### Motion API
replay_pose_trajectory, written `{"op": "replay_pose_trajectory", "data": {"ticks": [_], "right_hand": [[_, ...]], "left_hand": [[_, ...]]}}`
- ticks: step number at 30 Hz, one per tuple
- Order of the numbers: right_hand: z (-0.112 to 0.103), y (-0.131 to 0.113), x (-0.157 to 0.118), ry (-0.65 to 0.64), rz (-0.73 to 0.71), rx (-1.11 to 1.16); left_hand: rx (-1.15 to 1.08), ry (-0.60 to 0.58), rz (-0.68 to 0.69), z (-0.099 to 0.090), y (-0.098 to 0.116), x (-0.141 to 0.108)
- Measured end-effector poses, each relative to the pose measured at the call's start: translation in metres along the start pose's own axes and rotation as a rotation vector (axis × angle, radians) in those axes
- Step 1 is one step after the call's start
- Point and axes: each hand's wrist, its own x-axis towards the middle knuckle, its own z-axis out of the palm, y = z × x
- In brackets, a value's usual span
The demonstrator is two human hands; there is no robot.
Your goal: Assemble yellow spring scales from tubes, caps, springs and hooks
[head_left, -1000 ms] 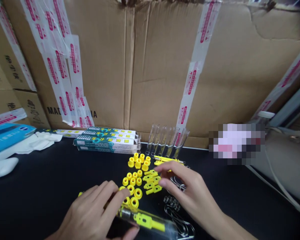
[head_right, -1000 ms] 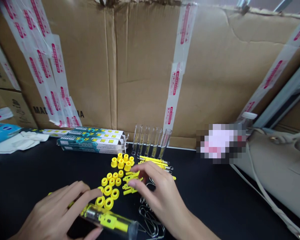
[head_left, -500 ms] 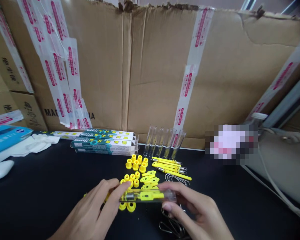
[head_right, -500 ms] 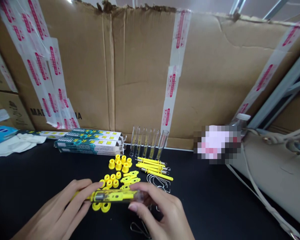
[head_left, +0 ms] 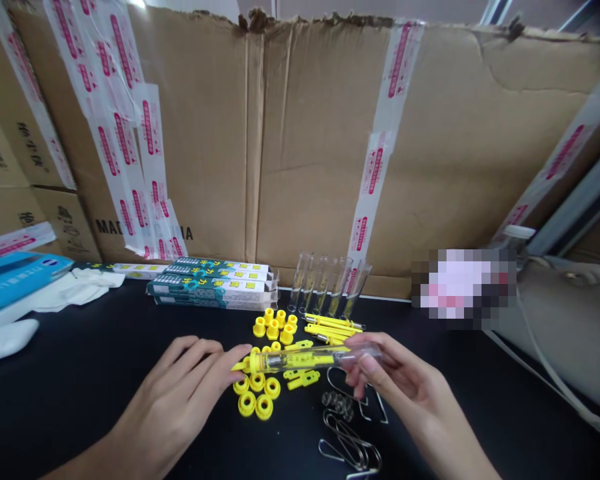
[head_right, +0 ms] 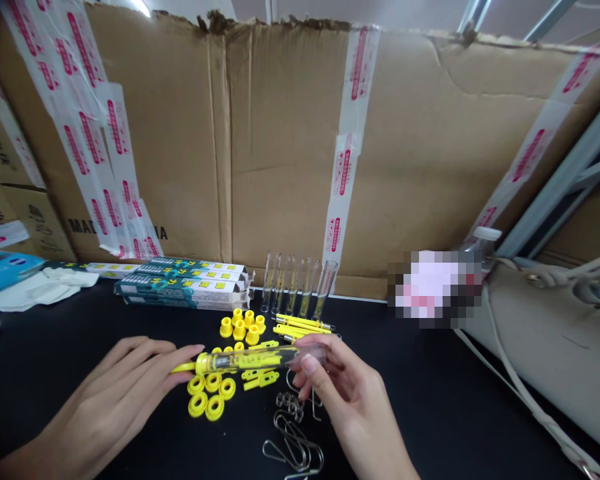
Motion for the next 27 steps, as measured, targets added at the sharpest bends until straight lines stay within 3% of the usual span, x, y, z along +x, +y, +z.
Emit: {"op": "replay_pose_trajectory", "data": {"ticks": [4, 9, 11, 15, 19, 24, 27], "right_hand": [[-0.004, -0.006, 0.004, -0.014, 0.068, 0.107], [-0.003, -0.006, 0.004, -0.01, 0.13, 0.167], [0.0, -0.004, 0.002, -0.028, 0.14, 0.175], [0.006, 0.0, -0.004, -0.086, 0.167, 0.191], [0.013, 0.003, -0.008, -0.173, 0.189, 0.197], [0.024, 0.005, -0.018, -0.33, 0.291, 0.278], [0.03, 0.005, -0.029, -0.427, 0.343, 0.115]], "left_hand": [[-0.072, 0.072, -0.053, -0.001, -0.003, 0.007], [-0.335, -0.051, -0.442, 0.006, -0.002, 0.003], [-0.394, -0.092, -0.519, 0.011, 0.002, -0.003], [-0.5, -0.106, -0.571, 0.018, 0.017, -0.01], [-0.533, -0.047, -0.646, 0.016, 0.029, -0.011], [-0.525, 0.052, -0.741, 0.011, 0.027, -0.01], [-0.589, 0.079, -0.739, 0.006, 0.025, -0.009]]}}
